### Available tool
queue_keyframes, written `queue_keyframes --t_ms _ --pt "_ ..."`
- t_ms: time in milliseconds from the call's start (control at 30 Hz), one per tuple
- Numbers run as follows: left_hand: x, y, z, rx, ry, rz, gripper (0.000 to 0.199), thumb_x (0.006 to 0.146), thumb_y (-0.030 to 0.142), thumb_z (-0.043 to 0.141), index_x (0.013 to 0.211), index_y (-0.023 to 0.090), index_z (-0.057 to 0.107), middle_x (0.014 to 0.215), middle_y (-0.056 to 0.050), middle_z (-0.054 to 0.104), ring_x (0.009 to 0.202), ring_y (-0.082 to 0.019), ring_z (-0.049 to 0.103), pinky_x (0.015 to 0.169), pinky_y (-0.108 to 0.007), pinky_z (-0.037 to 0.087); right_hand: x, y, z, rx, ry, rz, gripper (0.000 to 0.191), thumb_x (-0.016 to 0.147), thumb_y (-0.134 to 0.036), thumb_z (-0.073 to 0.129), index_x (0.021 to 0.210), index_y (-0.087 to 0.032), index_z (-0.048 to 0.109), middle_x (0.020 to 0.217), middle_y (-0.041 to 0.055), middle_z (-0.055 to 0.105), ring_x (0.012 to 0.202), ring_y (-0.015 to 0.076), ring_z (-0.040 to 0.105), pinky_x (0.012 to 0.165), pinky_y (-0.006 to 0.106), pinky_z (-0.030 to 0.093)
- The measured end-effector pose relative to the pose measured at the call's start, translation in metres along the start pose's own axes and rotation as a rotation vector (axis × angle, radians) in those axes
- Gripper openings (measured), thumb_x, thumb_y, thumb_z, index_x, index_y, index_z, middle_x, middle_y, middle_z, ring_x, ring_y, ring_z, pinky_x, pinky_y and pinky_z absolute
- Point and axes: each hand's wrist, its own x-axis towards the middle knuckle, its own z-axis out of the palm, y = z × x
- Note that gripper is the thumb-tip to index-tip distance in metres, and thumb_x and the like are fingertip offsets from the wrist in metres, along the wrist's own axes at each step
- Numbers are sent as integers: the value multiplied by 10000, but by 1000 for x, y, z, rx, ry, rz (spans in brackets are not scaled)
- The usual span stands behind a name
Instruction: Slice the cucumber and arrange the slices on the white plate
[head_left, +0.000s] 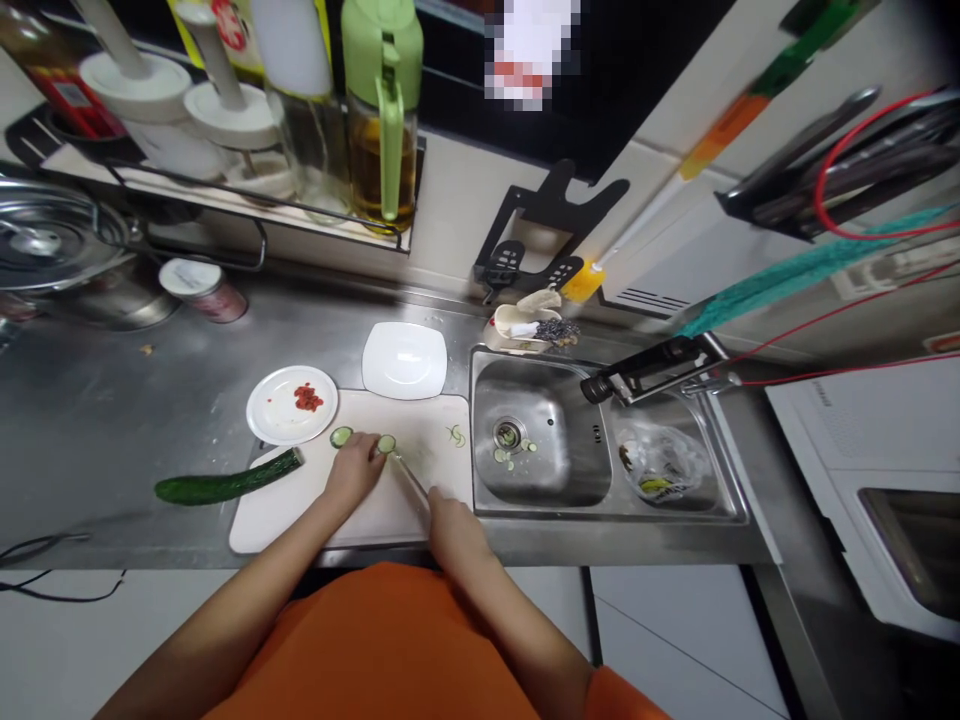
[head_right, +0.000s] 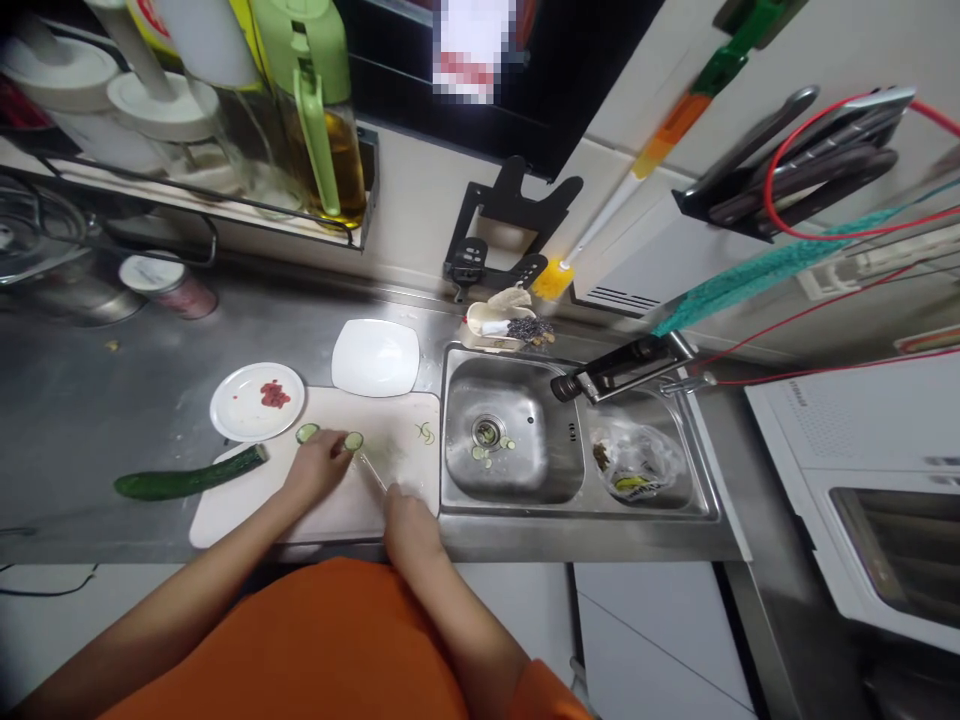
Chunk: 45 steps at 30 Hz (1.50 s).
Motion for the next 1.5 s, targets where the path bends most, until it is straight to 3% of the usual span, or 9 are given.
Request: queue_keyframes --t_ms 233,1000,1500 --pt "2 -4 3 -14 -8 9 253 788 252 509 981 173 654 885 -75 632 854 -198 573 789 -292 433 13 -12 -5 -23 -16 -14 334 863 -43 327 1144 -160 464 914 126 653 947 224 633 711 289 472" --pt "3 -3 3 -37 26 20 256 741 229 521 938 155 667 798 -62 627 776 -191 562 754 -291 436 25 -13 3 16 -12 -44 341 862 -42 317 1152 -146 465 966 131 646 965 222 623 740 306 469" --pt "8 7 -6 -95 -34 -64 69 747 246 549 725 186 576 692 -9 589 663 -145 520 625 -255 355 -6 3 5 -10 -56 24 395 827 -13 354 1175 -138 492 961 149 658 984 244 625 752 307 481"
